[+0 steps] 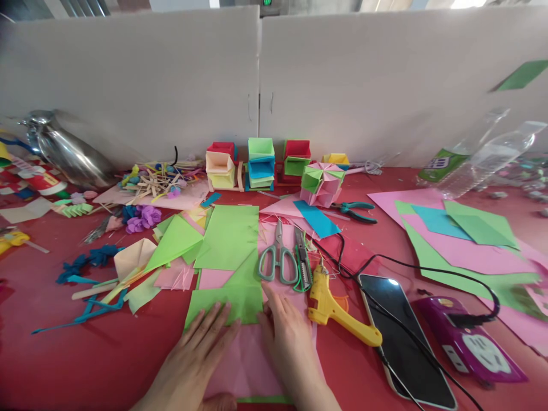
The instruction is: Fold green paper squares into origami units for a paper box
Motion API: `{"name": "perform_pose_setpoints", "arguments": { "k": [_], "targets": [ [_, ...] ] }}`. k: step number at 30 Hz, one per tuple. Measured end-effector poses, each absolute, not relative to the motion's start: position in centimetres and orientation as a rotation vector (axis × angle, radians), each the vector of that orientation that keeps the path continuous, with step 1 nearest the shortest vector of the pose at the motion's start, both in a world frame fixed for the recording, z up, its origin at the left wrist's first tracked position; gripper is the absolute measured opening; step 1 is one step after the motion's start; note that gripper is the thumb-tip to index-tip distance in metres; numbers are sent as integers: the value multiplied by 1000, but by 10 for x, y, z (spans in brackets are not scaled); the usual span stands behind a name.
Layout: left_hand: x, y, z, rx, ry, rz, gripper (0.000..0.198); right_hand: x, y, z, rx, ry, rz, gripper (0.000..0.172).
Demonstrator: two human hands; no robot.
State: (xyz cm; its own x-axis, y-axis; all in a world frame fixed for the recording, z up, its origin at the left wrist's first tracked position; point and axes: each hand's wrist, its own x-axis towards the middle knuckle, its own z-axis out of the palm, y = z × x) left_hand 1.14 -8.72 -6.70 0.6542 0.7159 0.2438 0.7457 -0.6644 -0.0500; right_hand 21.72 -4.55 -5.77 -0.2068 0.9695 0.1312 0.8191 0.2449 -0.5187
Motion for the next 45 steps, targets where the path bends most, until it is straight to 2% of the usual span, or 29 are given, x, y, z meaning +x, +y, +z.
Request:
{"name": "perform_pose_setpoints", "arguments": {
  "k": [3,6,10,14,20,24,31,35,40,45],
  "targets": [
    [11,-87,-70,-2752,-1230,-278,88,216,-46,-58,-1607,-2129,350,37],
    [10,-87,-75,-2755,-1238,-252,88,211,-54,-55,-1561,-2196,72,38],
    [12,-88,-79,-2744,-1260,-216,82,199,-75,-54,-1275,-2298,-268,39],
    [15,-89,-79,-2750,-1316,-132,75,193,-90,-58,-1117,-2314,-279,35],
    [12,-90,-81,-2756,-1329,-155,89,199,-97,-65,-1074,-2448,-379,36],
    [13,-89,-80,-2717,-1299,-224,97,203,-99,-67,-1155,-2348,-387,34],
    [12,-89,-76,-2700,-1256,-290,85,221,-94,-44,-1242,-2388,-461,38],
    [12,-89,-79,-2713,-1281,-284,88,213,-96,-44,-1128,-2437,-371,35],
    [9,-88,-75,-2856,-1361,-203,98,201,-97,-62,-1221,-2375,-273,48],
    [-13,-86,-62,-2933,-1295,-168,90,204,-92,-59,-1247,-2337,-212,48]
  ]
}}
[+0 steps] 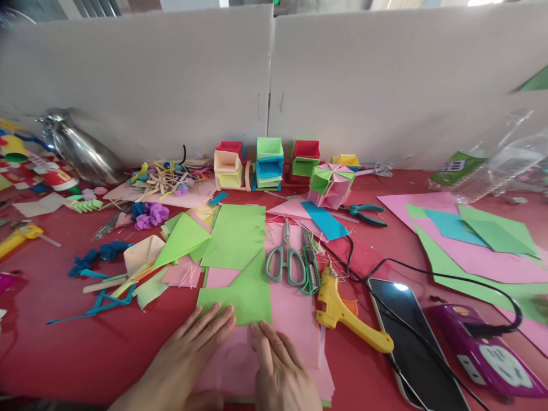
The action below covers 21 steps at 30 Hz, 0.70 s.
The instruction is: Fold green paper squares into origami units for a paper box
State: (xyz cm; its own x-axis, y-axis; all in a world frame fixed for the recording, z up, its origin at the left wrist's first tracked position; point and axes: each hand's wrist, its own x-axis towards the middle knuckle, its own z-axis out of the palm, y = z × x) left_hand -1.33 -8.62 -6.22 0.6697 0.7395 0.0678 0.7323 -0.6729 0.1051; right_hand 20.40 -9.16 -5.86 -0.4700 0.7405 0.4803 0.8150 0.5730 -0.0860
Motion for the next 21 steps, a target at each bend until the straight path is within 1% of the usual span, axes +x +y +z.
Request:
{"name": "perform_pose_setpoints", "arguments": {
  "k": [4,11,14,17,19,21],
  "targets": [
    [-36,-93,-58,2881,1306,152,85,205,-90,-48,-1260,-2384,-132,47],
    [-55,-111,-59,2906,1455,156,86,213,-92,-48,-1319,-2321,-130,42],
    [-55,-114,-54,2874,1549,208,90,213,-91,-45,-1334,-2247,-25,39],
    [-45,-113,-48,2815,1677,302,98,204,-89,-39,-1238,-2250,67,40],
    [-34,-110,-47,2819,1643,314,99,194,-87,-38,-1139,-2329,99,42],
    [-21,-107,-50,2860,1490,299,98,186,-86,-42,-1096,-2404,120,46]
  ]
}}
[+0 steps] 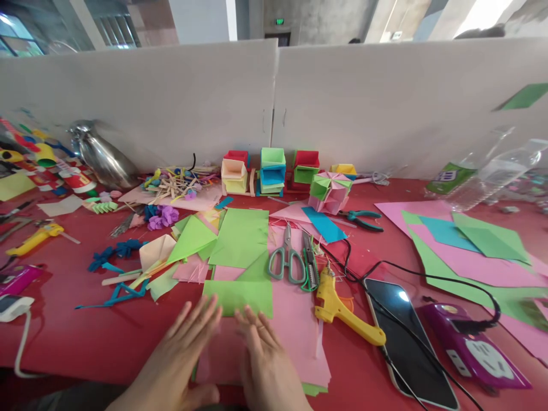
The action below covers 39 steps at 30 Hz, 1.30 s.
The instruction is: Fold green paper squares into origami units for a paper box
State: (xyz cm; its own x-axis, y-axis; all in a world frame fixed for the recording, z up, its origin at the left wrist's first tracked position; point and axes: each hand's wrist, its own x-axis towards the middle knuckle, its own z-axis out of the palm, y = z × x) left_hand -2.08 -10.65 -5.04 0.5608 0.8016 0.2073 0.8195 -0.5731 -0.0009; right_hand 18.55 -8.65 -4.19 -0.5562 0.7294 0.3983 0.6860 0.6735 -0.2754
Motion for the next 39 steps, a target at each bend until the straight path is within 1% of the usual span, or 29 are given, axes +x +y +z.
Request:
{"name": "perform_pose_setpoints", "arguments": {
  "k": [3,6,8,11,12,16,18,21,27,31,33,37,39],
  "targets": [
    [-9,-104,-60,-2748,-1341,-287,98,184,-88,-52,-1150,-2442,114,53],
    [-13,-106,-67,-2741,-1339,-296,96,198,-91,-55,-1250,-2422,86,57],
    [-20,-108,-67,-2720,-1338,-305,94,211,-91,-50,-1326,-2363,105,51],
    [-28,-107,-60,-2658,-1419,-316,91,232,-81,-34,-1459,-2214,151,32],
    [-28,-105,-56,-2640,-1457,-314,88,237,-74,-29,-1502,-2163,104,28],
    [-17,-81,-33,-2692,-1546,-230,71,255,-35,-9,-1861,-2063,-122,24],
    [-6,-65,-21,-2769,-1591,-122,68,261,-15,-2,-2061,-2098,-146,24],
    [10,-42,-6,-2850,-1577,-85,66,265,12,3,-2178,-2127,-115,26],
    [18,-18,-6,-2871,-1566,-125,46,264,41,2,-2299,-2152,-55,26],
    [10,-17,-15,-2933,-1601,-241,41,261,45,3,-2362,-2034,55,30],
    [6,-18,-17,-3000,-1631,-305,34,260,46,4,-2396,-1938,137,32],
    [-6,-18,-10,-3162,-1717,-365,23,267,42,4,-2369,-1806,287,29],
    [-12,-18,-3,-3208,-1753,-355,21,273,37,1,-2312,-1774,324,33]
  ]
}}
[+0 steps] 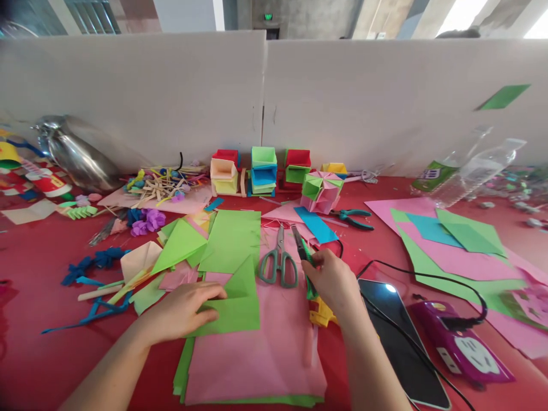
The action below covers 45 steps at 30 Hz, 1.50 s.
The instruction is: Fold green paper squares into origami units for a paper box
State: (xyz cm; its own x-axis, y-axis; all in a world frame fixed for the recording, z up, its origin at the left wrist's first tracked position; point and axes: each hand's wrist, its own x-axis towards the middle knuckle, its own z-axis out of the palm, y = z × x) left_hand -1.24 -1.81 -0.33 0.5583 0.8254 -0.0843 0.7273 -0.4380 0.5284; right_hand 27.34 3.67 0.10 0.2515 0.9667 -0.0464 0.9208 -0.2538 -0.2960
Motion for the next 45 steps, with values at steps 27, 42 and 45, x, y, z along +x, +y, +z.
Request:
{"name": "perform_pose_setpoints", "arguments": {
  "k": [27,42,45],
  "targets": [
    [-33,-23,3,2366,1388,138,37,251,-96,-34,-1559,-2312,-144,38],
    [-23,-15,-46,2853,769,9,48,268,-105,-36,-1391,-2470,-120,32],
    [-24,-17,-46,2808,752,6,49,272,-108,-34,-1359,-2508,-72,32]
  ]
}}
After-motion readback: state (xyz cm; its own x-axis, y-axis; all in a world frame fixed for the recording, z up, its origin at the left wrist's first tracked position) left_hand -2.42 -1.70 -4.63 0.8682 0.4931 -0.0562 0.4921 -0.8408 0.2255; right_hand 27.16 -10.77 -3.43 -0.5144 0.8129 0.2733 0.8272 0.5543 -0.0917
